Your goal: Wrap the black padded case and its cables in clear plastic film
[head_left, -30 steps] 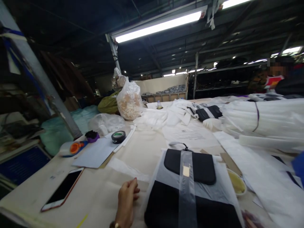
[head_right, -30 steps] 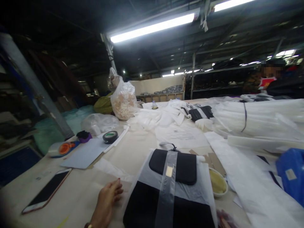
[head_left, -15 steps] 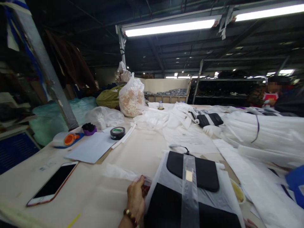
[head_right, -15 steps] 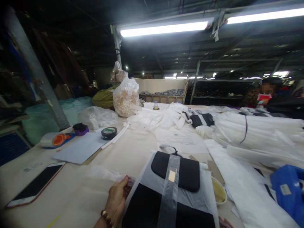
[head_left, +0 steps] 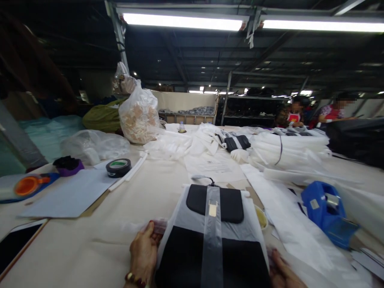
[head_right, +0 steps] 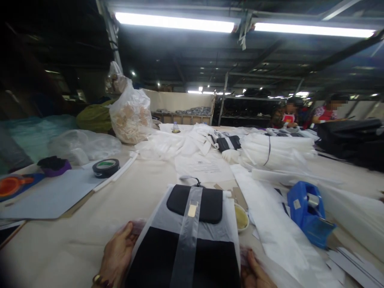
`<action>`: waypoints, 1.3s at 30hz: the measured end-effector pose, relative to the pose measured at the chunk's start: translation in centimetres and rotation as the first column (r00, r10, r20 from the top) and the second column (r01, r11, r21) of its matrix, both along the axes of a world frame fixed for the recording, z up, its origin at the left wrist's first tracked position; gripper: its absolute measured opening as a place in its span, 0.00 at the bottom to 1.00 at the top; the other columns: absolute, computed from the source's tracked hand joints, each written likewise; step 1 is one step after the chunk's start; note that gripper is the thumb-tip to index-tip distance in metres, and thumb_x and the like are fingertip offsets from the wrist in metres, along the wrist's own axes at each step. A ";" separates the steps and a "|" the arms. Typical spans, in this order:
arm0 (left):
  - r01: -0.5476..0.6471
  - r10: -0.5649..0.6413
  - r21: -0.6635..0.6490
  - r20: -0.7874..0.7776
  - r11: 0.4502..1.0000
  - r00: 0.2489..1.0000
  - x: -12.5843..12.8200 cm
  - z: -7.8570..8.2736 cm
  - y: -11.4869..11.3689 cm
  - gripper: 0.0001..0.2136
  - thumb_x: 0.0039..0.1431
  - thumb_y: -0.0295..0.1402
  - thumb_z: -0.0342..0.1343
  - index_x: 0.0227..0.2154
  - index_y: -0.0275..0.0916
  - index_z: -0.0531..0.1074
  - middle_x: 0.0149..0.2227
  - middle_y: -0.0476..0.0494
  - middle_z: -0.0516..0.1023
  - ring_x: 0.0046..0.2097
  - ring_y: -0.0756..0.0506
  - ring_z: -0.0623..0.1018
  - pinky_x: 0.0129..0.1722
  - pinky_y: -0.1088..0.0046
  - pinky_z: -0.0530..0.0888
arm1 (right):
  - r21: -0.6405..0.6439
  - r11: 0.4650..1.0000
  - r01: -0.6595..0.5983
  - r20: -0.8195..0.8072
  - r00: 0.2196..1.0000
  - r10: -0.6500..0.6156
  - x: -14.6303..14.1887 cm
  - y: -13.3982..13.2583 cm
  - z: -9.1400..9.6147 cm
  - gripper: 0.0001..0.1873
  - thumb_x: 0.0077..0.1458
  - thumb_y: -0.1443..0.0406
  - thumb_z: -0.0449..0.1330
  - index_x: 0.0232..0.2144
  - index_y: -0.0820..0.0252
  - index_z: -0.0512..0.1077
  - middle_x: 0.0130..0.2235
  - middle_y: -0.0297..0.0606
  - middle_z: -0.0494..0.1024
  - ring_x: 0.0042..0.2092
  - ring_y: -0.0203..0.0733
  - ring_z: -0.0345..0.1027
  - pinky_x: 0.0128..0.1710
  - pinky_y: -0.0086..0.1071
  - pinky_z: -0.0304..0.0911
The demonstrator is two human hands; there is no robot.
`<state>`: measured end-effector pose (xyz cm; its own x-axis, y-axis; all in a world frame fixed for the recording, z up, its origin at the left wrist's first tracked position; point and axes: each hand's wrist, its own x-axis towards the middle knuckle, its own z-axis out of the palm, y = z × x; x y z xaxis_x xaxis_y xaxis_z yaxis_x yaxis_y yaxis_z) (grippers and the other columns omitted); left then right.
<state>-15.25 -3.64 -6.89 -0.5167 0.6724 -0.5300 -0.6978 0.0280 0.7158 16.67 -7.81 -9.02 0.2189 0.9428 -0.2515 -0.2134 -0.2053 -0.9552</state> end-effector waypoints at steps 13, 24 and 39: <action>0.369 0.200 0.139 -0.971 0.919 -0.131 1.3 0.4 -2.1 0.06 0.56 0.30 0.52 0.30 0.38 0.74 0.31 0.45 0.77 0.33 0.46 0.77 0.35 0.74 0.73 | 0.503 0.862 0.058 0.756 0.453 -0.472 -2.9 -0.7 0.7 0.18 0.56 0.59 0.51 0.46 0.56 0.71 0.36 0.40 0.75 0.38 0.45 0.69 0.37 0.34 0.67; 0.449 0.444 0.139 -0.563 0.882 -0.697 2.6 1.8 -1.7 0.11 0.59 0.19 0.41 0.35 0.29 0.69 0.30 0.39 0.70 0.32 0.45 0.70 0.31 0.69 0.72 | 0.594 0.722 -0.355 0.763 -0.038 -0.646 -5.2 0.7 0.1 0.26 0.58 0.67 0.48 0.60 0.60 0.53 0.31 0.40 0.74 0.31 0.43 0.68 0.32 0.35 0.64; 0.590 0.322 0.063 -0.881 0.805 -0.347 3.2 2.0 -0.6 0.14 0.61 0.27 0.42 0.22 0.39 0.67 0.21 0.50 0.67 0.24 0.50 0.69 0.25 0.76 0.65 | 0.637 0.594 -0.491 0.749 0.215 -0.627 -9.6 2.1 0.4 0.22 0.56 0.73 0.47 0.53 0.65 0.62 0.28 0.39 0.74 0.29 0.38 0.70 0.29 0.28 0.67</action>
<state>-12.02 -4.27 -4.89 0.1888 0.6386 0.7460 0.7805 -0.5586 0.2807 7.08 -5.70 -8.63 -0.2038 0.5496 0.8102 0.8612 0.4942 -0.1186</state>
